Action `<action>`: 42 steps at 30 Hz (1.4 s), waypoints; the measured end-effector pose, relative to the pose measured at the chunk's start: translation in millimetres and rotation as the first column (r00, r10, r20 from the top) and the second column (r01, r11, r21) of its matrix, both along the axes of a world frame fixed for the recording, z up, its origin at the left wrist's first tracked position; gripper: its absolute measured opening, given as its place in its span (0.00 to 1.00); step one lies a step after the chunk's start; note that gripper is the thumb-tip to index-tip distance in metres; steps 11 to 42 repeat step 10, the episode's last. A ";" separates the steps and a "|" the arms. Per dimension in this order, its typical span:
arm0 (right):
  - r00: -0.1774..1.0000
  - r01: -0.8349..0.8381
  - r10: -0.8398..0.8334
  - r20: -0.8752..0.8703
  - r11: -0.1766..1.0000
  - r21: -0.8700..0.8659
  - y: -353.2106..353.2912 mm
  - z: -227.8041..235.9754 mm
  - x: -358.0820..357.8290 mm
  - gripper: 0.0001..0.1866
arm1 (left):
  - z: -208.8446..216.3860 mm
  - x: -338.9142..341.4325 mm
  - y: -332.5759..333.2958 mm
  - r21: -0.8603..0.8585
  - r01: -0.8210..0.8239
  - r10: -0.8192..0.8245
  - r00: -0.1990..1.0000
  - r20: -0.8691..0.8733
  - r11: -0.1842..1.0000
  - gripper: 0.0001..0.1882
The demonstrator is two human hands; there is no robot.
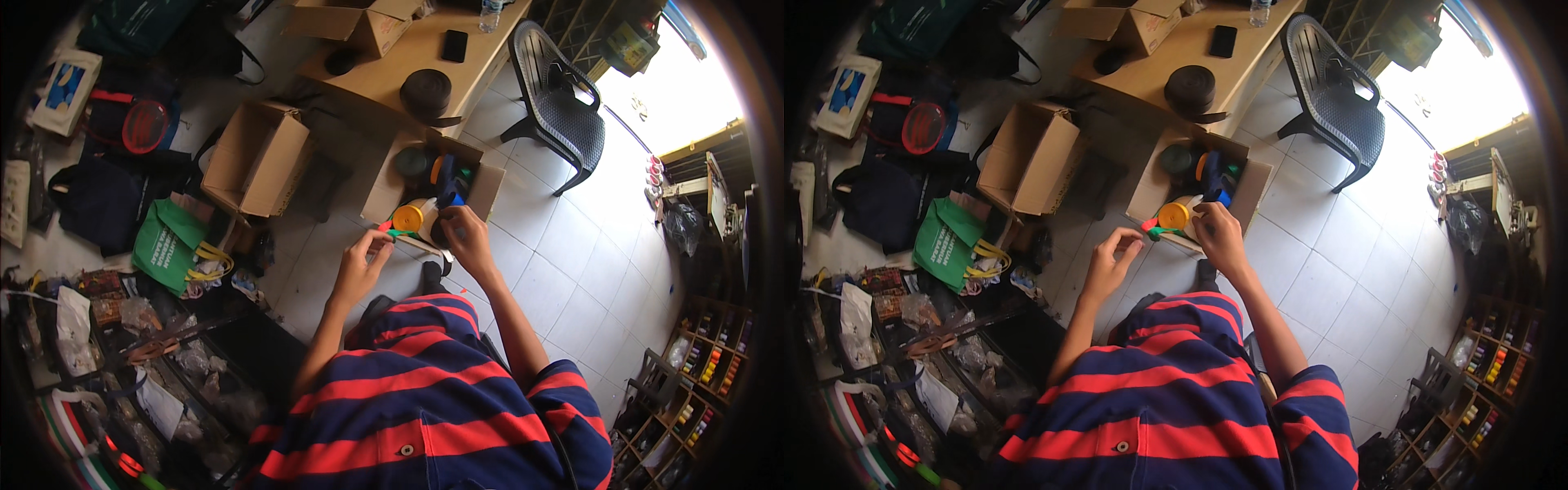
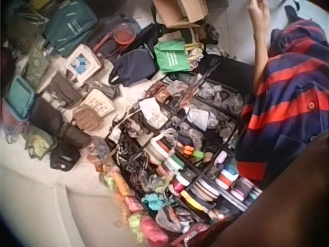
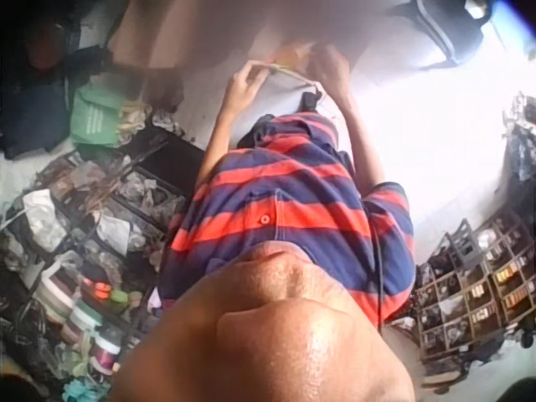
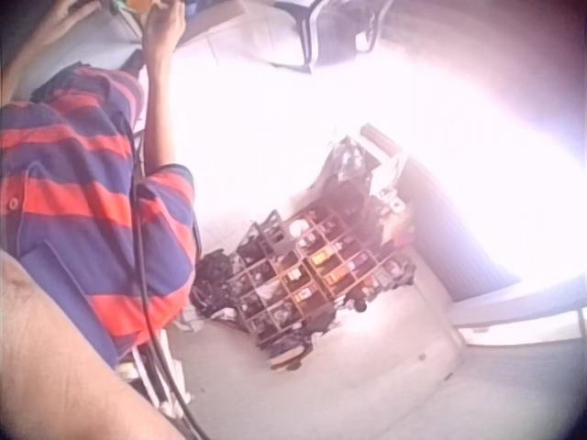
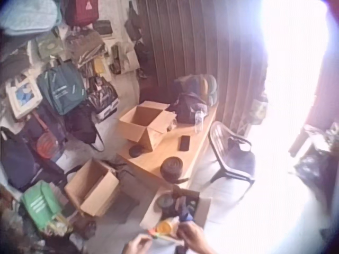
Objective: The person picks up several rolls of ribbon from a box and a table, and places them onto specific shelves on a storage rack.
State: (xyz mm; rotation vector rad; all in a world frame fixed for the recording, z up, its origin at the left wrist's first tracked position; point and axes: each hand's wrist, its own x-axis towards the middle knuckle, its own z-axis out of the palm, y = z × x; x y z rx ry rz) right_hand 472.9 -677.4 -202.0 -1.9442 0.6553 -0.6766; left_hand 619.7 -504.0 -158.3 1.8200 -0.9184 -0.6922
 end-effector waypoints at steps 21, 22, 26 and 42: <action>0.946 0.310 -0.293 -0.141 0.944 0.115 -13.3 -27.0 -28.1 0.08 | -44.7 131.6 -216.2 0.120 0.307 -0.323 0.795 0.514 0.944 0.34; 0.946 0.310 -0.293 -0.141 0.944 0.115 -13.3 -27.0 -28.1 0.08 | -44.7 131.6 -216.2 0.120 0.307 -0.323 0.795 0.514 0.944 0.34; 0.946 0.310 -0.293 -0.141 0.944 0.115 -13.3 -27.0 -28.1 0.08 | -44.7 131.6 -216.2 0.120 0.307 -0.323 0.795 0.514 0.944 0.34; 0.946 0.310 -0.293 -0.141 0.944 0.115 -13.3 -27.0 -28.1 0.08 | -44.7 131.6 -216.2 0.120 0.307 -0.323 0.795 0.514 0.944 0.34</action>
